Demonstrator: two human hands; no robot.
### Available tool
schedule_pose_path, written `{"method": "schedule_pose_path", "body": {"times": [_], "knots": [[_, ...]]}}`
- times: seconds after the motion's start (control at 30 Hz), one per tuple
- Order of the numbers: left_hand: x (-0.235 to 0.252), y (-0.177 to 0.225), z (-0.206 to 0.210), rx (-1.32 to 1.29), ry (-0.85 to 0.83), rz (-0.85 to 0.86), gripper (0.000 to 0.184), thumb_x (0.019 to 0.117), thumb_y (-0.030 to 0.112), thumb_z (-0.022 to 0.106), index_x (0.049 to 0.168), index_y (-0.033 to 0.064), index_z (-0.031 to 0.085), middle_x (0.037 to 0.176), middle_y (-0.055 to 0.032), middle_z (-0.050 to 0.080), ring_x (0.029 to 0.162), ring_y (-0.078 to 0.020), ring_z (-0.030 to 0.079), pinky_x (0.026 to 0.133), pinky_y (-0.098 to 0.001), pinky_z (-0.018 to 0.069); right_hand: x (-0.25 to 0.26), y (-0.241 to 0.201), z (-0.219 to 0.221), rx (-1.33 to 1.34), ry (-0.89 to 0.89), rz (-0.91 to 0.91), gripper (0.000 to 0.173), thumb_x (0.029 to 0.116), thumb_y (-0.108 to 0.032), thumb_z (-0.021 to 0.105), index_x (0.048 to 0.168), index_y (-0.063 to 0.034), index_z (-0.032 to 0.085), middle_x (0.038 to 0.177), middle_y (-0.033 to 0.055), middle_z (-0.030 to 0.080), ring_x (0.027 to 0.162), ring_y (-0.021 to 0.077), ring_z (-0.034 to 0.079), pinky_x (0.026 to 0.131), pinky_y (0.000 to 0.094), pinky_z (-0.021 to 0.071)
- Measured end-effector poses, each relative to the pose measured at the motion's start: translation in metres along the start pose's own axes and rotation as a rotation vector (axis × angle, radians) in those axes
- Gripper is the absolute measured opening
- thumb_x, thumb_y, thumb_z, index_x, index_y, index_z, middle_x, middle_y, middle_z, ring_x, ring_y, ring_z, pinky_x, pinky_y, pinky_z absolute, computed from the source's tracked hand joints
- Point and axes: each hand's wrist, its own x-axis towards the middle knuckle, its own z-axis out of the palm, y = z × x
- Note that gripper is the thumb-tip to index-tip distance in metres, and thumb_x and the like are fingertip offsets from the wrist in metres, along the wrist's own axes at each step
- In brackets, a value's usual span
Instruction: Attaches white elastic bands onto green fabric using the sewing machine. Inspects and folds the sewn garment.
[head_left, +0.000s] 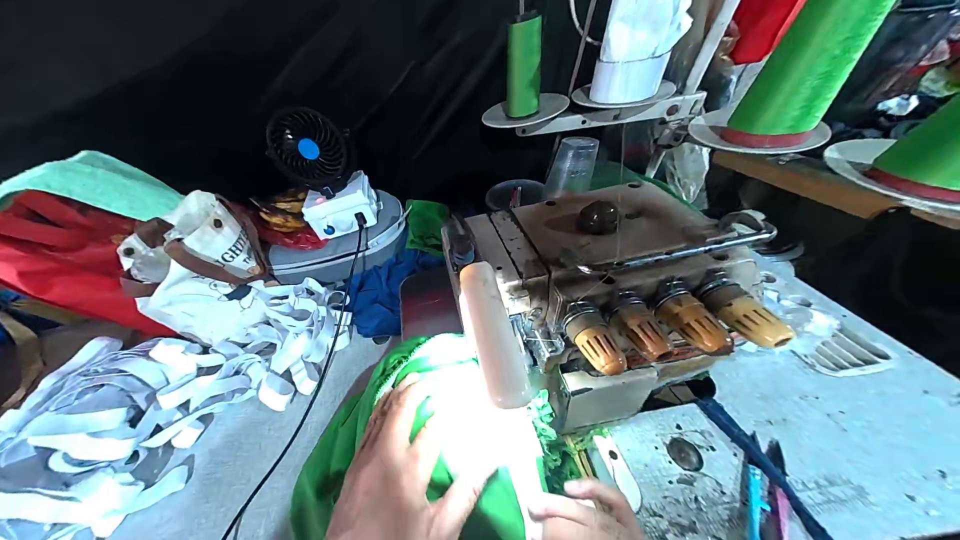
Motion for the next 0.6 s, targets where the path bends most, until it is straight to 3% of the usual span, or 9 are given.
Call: {"method": "schedule_pose_path", "body": {"times": [0.07, 0.17, 0.3, 0.37, 0.43, 0.5, 0.6], "knots": [[0.009, -0.015, 0.008, 0.01, 0.074, 0.052, 0.04, 0.0921, 0.044, 0.067, 0.11, 0.0101, 0.078, 0.123, -0.0194, 0.069, 0.119, -0.0289, 0.065, 0.102, -0.0413, 0.0533, 0.012, 0.003, 0.0, -0.098, 0.021, -0.012, 0.018, 0.1029, -0.002, 0.049, 0.102, -0.0085, 0.065, 0.111, 0.0052, 0.07, 0.126, 0.0122, 0.058, 0.124, 0.039, 0.0193], [0.024, -0.033, 0.01, 0.017, 0.098, 0.074, 0.032, 0.0905, 0.041, 0.065, 0.106, 0.0149, 0.077, 0.121, -0.0069, 0.069, 0.112, -0.016, 0.067, 0.091, -0.0336, 0.0582, 0.027, 0.011, 0.001, -0.244, 0.06, -0.006, 0.017, 0.1049, -0.013, 0.051, 0.102, -0.0194, 0.066, 0.114, -0.0081, 0.069, 0.132, 0.0065, 0.051, 0.125, 0.0411, 0.0124], [0.043, -0.048, 0.003, -0.006, 0.021, 0.115, 0.029, 0.0861, 0.031, 0.068, 0.109, 0.0162, 0.078, 0.121, -0.0024, 0.068, 0.103, -0.0107, 0.068, 0.081, -0.0297, 0.0603, 0.038, 0.024, 0.009, -0.281, 0.115, -0.061, 0.016, 0.105, -0.016, 0.05, 0.105, -0.0216, 0.066, 0.114, -0.0092, 0.067, 0.126, 0.0076, 0.052, 0.123, 0.0393, 0.0187], [0.045, -0.054, -0.005, -0.041, -0.027, 0.187, 0.028, 0.0902, 0.033, 0.064, 0.109, 0.0163, 0.077, 0.121, -0.0004, 0.068, 0.11, -0.0088, 0.066, 0.088, -0.0274, 0.0576, 0.039, 0.028, 0.013, -0.262, 0.134, -0.069, 0.016, 0.1048, -0.016, 0.049, 0.106, -0.0213, 0.064, 0.115, -0.0086, 0.065, 0.124, 0.0081, 0.053, 0.121, 0.0368, 0.0232], [0.032, -0.056, -0.014, -0.118, -0.063, 0.266, 0.045, 0.1016, 0.055, 0.049, 0.101, 0.0184, 0.075, 0.121, 0.0013, 0.066, 0.121, -0.0095, 0.058, 0.101, -0.0303, 0.0506, 0.038, 0.029, 0.014, -0.233, 0.14, -0.07, 0.015, 0.1048, -0.015, 0.049, 0.105, -0.0198, 0.064, 0.115, -0.0074, 0.065, 0.122, 0.0089, 0.054, 0.119, 0.0351, 0.0277], [0.013, -0.056, -0.02, -0.096, -0.057, 0.367, 0.059, 0.0977, 0.073, 0.035, 0.098, 0.0244, 0.068, 0.111, 0.002, 0.061, 0.12, -0.0122, 0.054, 0.108, -0.0367, 0.0409, 0.038, 0.032, 0.013, -0.204, 0.135, -0.076, 0.015, 0.1049, -0.015, 0.05, 0.106, -0.0188, 0.064, 0.115, -0.0065, 0.064, 0.121, 0.0097, 0.054, 0.118, 0.0347, 0.0296], [-0.011, -0.059, -0.023, 0.133, -0.015, 0.462, 0.052, 0.0969, 0.072, 0.04, 0.108, 0.0245, 0.057, 0.108, -0.0011, 0.055, 0.113, -0.0171, 0.054, 0.109, -0.0403, 0.0352, 0.037, 0.034, 0.012, -0.191, 0.131, -0.095, 0.015, 0.1046, -0.014, 0.05, 0.107, -0.019, 0.064, 0.118, -0.0068, 0.064, 0.124, 0.0105, 0.053, 0.118, 0.0345, 0.0309]]}}
